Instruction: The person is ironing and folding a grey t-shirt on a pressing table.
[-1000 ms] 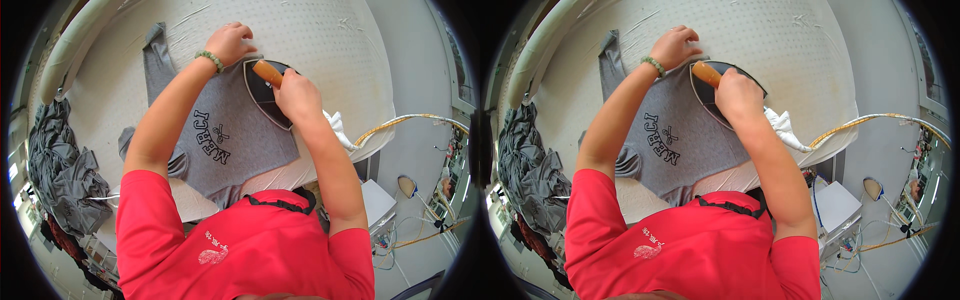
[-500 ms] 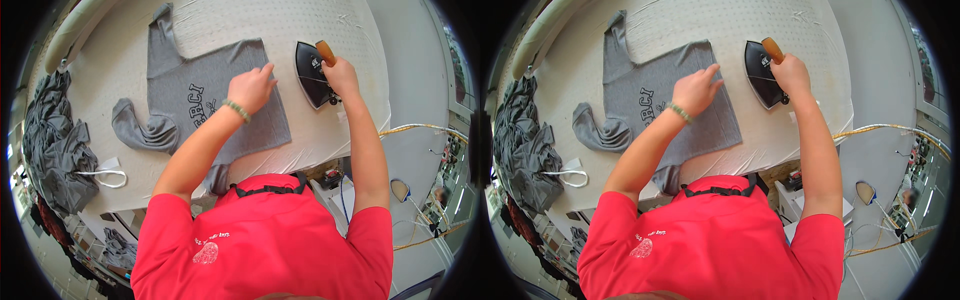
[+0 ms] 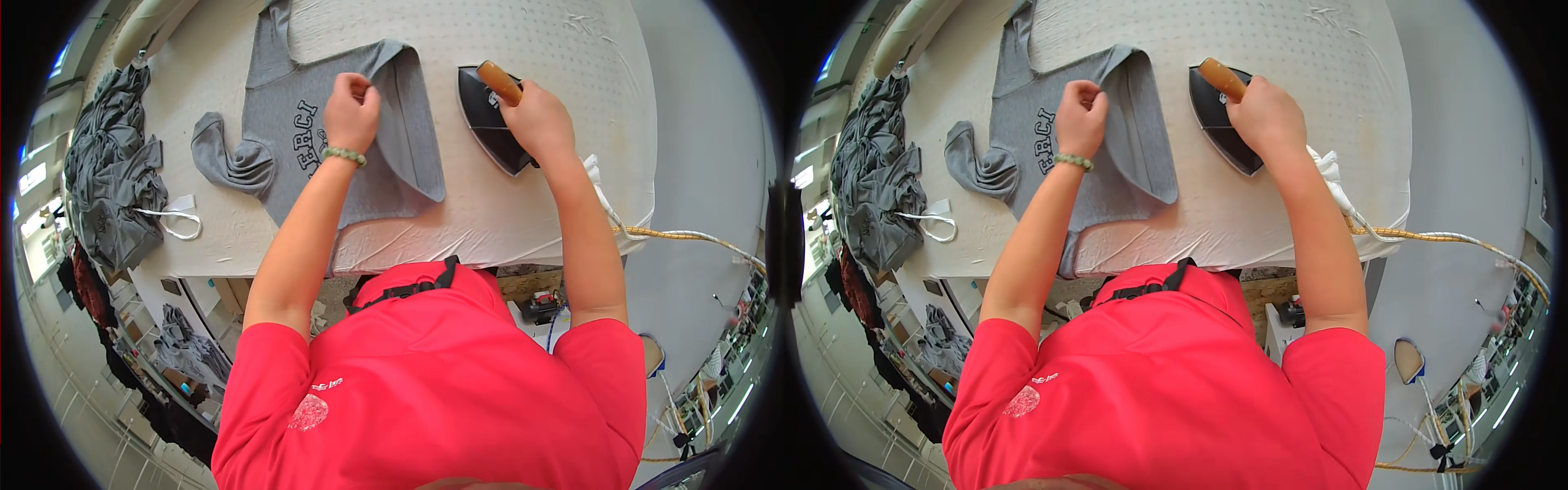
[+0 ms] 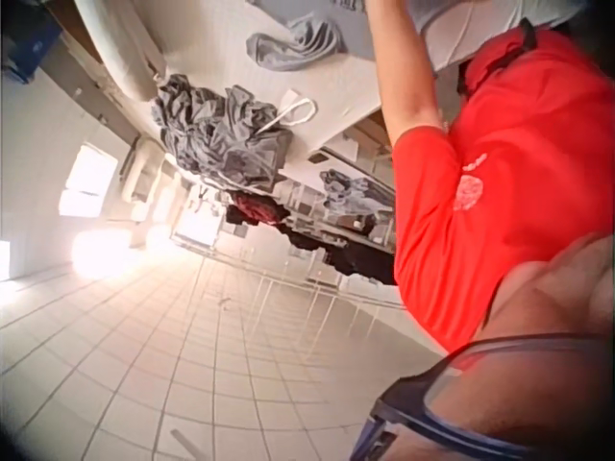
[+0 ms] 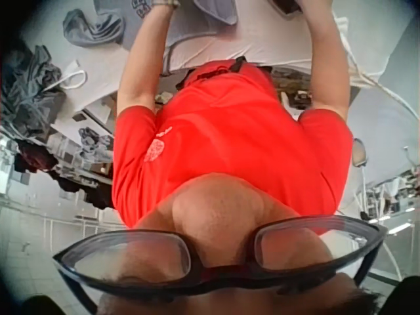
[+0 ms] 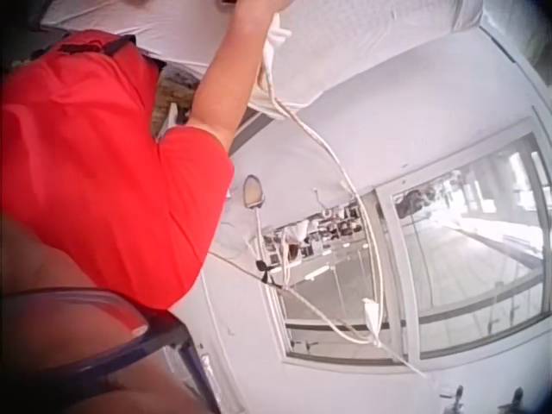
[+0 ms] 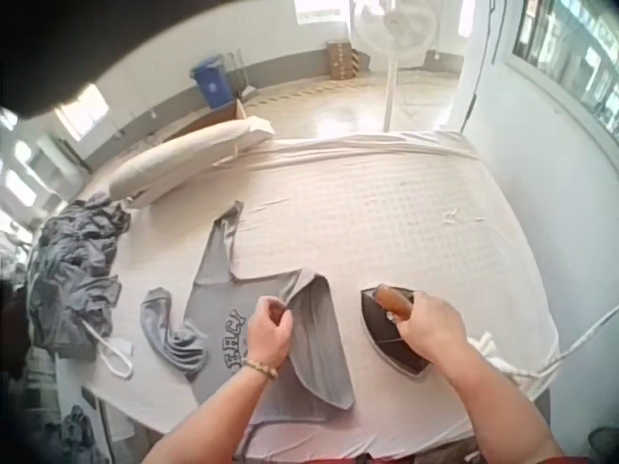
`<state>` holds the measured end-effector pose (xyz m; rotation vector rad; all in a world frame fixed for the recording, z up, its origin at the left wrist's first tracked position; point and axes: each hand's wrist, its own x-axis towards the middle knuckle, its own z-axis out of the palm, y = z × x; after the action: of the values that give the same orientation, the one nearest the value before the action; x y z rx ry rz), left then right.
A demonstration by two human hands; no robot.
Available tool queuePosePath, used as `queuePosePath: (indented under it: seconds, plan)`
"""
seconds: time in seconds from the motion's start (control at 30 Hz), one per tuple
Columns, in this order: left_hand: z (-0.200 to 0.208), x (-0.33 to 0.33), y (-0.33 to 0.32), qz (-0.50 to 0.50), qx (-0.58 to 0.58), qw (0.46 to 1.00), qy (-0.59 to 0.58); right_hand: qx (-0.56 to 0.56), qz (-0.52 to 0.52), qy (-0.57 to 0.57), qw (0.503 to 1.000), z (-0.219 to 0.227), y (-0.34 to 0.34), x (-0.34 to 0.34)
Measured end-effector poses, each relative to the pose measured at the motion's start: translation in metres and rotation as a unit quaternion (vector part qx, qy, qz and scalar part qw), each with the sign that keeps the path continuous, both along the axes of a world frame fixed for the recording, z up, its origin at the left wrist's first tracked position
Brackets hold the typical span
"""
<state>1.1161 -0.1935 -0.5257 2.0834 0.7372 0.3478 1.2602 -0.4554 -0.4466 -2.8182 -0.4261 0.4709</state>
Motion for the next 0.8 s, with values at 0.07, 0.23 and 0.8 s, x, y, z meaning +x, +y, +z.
queuePosePath:
  seconds: [0.07, 0.23, 0.8]
  plan:
    - [0.004, -0.009, 0.001, 0.058, -0.014, 0.998, -0.002, -0.010, 0.031, 0.023, 0.999, 0.004, 0.000, -0.001]
    - [0.015, -0.008, 0.000, 0.047, 0.149, 0.987, 0.044, -0.019, 0.047, 0.080, 0.996, 0.011, 0.006, 0.003]
    - [0.029, 0.170, 0.056, -0.403, 0.201, 0.840, 0.303, 0.034, 0.088, 0.223, 0.970, 0.031, 0.071, -0.021]
